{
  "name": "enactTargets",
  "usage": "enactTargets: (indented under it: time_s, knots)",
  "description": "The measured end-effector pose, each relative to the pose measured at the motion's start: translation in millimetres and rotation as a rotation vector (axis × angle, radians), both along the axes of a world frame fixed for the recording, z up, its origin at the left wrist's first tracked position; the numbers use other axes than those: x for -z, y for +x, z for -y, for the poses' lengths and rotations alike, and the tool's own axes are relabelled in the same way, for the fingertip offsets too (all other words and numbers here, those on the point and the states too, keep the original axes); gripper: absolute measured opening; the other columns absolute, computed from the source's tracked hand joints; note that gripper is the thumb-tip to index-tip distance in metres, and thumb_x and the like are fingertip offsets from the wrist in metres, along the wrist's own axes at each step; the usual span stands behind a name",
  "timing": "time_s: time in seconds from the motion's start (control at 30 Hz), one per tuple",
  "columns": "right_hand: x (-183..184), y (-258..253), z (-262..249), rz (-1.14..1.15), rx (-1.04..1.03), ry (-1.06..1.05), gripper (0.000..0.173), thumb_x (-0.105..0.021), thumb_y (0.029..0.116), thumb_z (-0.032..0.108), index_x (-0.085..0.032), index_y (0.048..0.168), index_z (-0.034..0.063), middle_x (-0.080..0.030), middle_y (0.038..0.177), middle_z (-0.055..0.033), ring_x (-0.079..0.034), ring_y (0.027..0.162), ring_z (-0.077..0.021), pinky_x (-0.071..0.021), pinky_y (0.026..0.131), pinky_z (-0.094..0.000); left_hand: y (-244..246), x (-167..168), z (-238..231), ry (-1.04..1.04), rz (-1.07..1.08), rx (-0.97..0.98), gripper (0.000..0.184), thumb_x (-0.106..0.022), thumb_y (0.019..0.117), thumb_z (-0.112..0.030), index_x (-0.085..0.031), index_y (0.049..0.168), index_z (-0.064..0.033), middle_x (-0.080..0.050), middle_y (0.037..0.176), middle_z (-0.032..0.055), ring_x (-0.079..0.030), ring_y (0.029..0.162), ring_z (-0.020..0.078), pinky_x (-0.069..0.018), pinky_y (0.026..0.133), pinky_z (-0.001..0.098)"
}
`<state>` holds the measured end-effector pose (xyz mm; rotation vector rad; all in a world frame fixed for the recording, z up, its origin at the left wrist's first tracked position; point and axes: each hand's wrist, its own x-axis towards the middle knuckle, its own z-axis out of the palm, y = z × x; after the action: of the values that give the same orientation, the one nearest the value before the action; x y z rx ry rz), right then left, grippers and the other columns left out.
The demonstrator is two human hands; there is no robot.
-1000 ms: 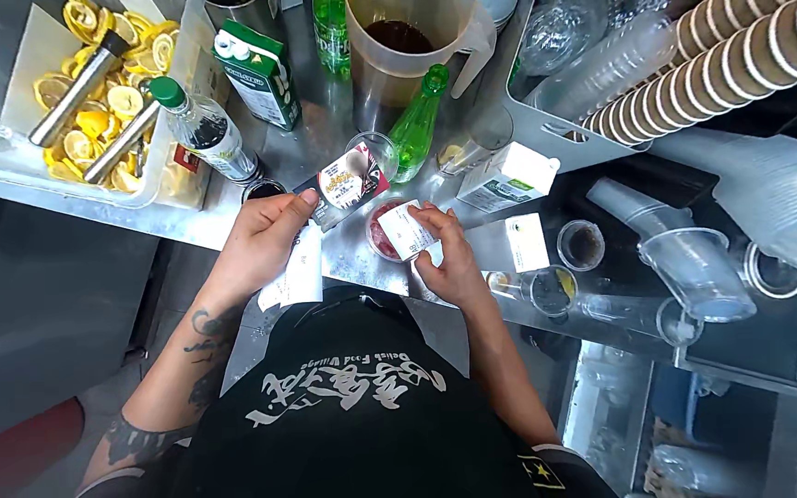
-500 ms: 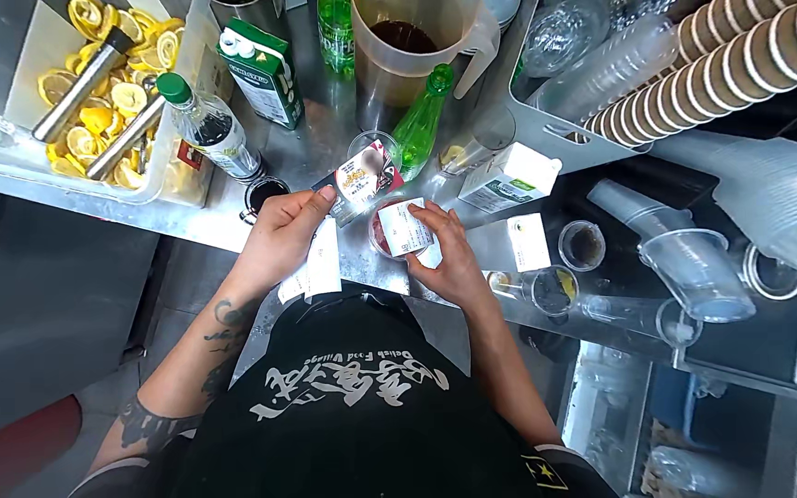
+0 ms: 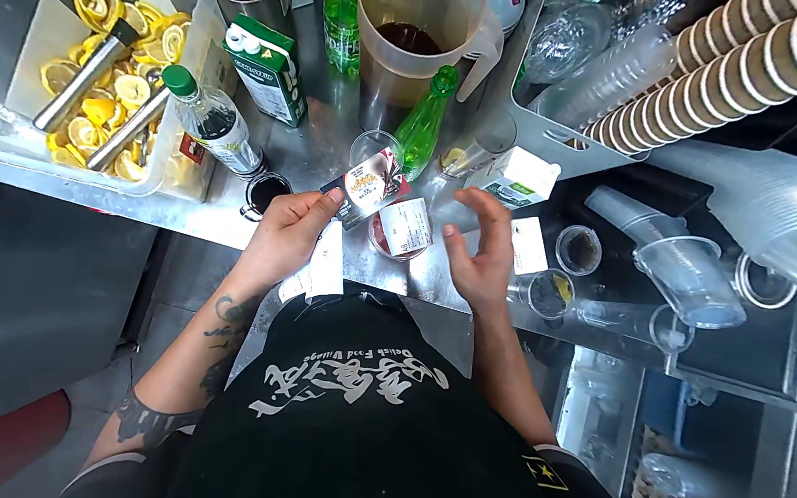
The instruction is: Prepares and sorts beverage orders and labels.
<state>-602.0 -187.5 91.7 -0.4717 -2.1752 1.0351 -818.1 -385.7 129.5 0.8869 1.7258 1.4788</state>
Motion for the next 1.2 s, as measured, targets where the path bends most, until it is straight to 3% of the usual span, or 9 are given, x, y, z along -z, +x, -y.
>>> enactTargets:
  time_s: [0.13, 0.53, 0.67, 0.73, 0.8, 0.9, 0.97, 1.07, 1.2]
  knots:
    - [-17.7, -11.1, -7.6, -0.276, 0.059, 0.020, 0.031, -0.060, 0.1015, 0.011, -0.056, 0.129, -0.0021, -0.067, 0.123, -0.0156, -0.064, 0.119, -0.0268, -0.0540, 0.103, -0.0456, 0.0, -1.4, -2.1, 0.009, -0.029, 0.033, 0.045, -0.046, 0.1106, -0.031, -0.060, 0.074, -0.0092, -0.058, 0.062, 0.0008, -0.054, 0.051, 0.0088, -0.0470, 0.048, 0.0244]
    - [-9.7, -12.3, -18.7, -0.161, 0.079, -0.115, 0.023, -0.056, 0.1016, 0.004, -0.062, 0.121, -0.0057, -0.069, 0.118, -0.0168, -0.067, 0.113, -0.0247, -0.0576, 0.099, -0.0399, 1.9, -2.0, 8.0, -0.001, -0.028, -0.010, 0.044, -0.047, 0.1104, -0.031, -0.060, 0.075, -0.0092, -0.059, 0.063, 0.0012, -0.055, 0.052, 0.0094, -0.0472, 0.049, 0.0250]
    - [-11.6, -12.6, -14.2, -0.269, 0.061, -0.174, 0.018, -0.056, 0.1005, 0.000, -0.065, 0.116, -0.0041, -0.071, 0.111, -0.0135, -0.069, 0.106, -0.0226, -0.0590, 0.095, -0.0383, 4.0, -0.6, 9.8, -0.003, -0.082, -0.004, 0.044, -0.048, 0.1100, -0.031, -0.059, 0.073, -0.0094, -0.057, 0.061, 0.0002, -0.052, 0.051, 0.0086, -0.0448, 0.048, 0.0246]
    - [-22.4, -13.9, -8.2, -0.308, -0.030, -0.217, 0.022, -0.061, 0.0998, 0.004, -0.063, 0.120, -0.0026, -0.071, 0.113, -0.0123, -0.069, 0.107, -0.0232, -0.0590, 0.095, -0.0402, 8.7, -4.1, 7.3, -0.016, -0.188, 0.058, 0.042, -0.051, 0.1085, -0.030, -0.060, 0.073, -0.0101, -0.054, 0.059, -0.0017, -0.049, 0.049, 0.0072, -0.0412, 0.046, 0.0242]
    - [-37.3, -15.2, -0.5, -0.206, -0.193, -0.241, 0.043, -0.068, 0.0973, 0.014, -0.057, 0.134, -0.0053, -0.067, 0.124, -0.0163, -0.067, 0.114, -0.0262, -0.0577, 0.099, -0.0438, 17.0, -7.5, 1.9, -0.006, -0.223, 0.163, 0.043, -0.053, 0.1076, -0.030, -0.058, 0.070, -0.0106, -0.049, 0.056, -0.0025, -0.045, 0.047, 0.0071, -0.0362, 0.044, 0.0244]
    - [-58.5, -22.1, 16.2, -0.053, -0.320, -0.281, 0.054, -0.072, 0.0936, 0.006, -0.054, 0.144, -0.0006, -0.064, 0.133, -0.0116, -0.068, 0.110, -0.0167, -0.0615, 0.092, -0.0324, 21.4, -15.5, -10.4, 0.037, -0.181, 0.254, 0.045, -0.054, 0.1076, -0.030, -0.055, 0.067, -0.0106, -0.044, 0.053, -0.0023, -0.041, 0.045, 0.0072, -0.0311, 0.042, 0.0236]
    - [-60.1, -25.7, 21.3, -0.072, -0.289, -0.305, 0.045, -0.069, 0.0944, -0.001, -0.060, 0.139, 0.0020, -0.066, 0.132, -0.0079, -0.070, 0.102, -0.0122, -0.0629, 0.083, -0.0269, 19.7, -18.8, -15.0, 0.095, -0.140, 0.230, 0.038, -0.056, 0.1068, -0.027, -0.059, 0.073, -0.0086, -0.046, 0.055, -0.0030, -0.040, 0.046, 0.0055, -0.0303, 0.042, 0.0217]
    - [-59.1, -25.0, 17.8, -0.128, -0.179, -0.267, 0.024, -0.062, 0.0998, 0.002, -0.070, 0.123, 0.0017, -0.071, 0.119, -0.0070, -0.071, 0.086, -0.0121, -0.0636, 0.070, -0.0271, 15.4, -15.8, -15.7, 0.137, -0.046, 0.106, 0.024, -0.061, 0.1041, -0.025, -0.072, 0.095, -0.0050, -0.054, 0.060, -0.0049, -0.044, 0.049, 0.0017, -0.0355, 0.045, 0.0177]
    - [-61.6, -18.0, 17.5, 0.032, -0.136, -0.208, 0.019, -0.061, 0.1006, 0.007, -0.073, 0.115, 0.0042, -0.073, 0.108, -0.0048, -0.070, 0.081, -0.0114, -0.0624, 0.068, -0.0290, 12.9, -9.8, -19.5, 0.173, -0.008, -0.091, 0.024, -0.063, 0.1032, -0.025, -0.071, 0.092, -0.0053, -0.059, 0.065, -0.0033, -0.048, 0.052, 0.0026, -0.0399, 0.049, 0.0188]
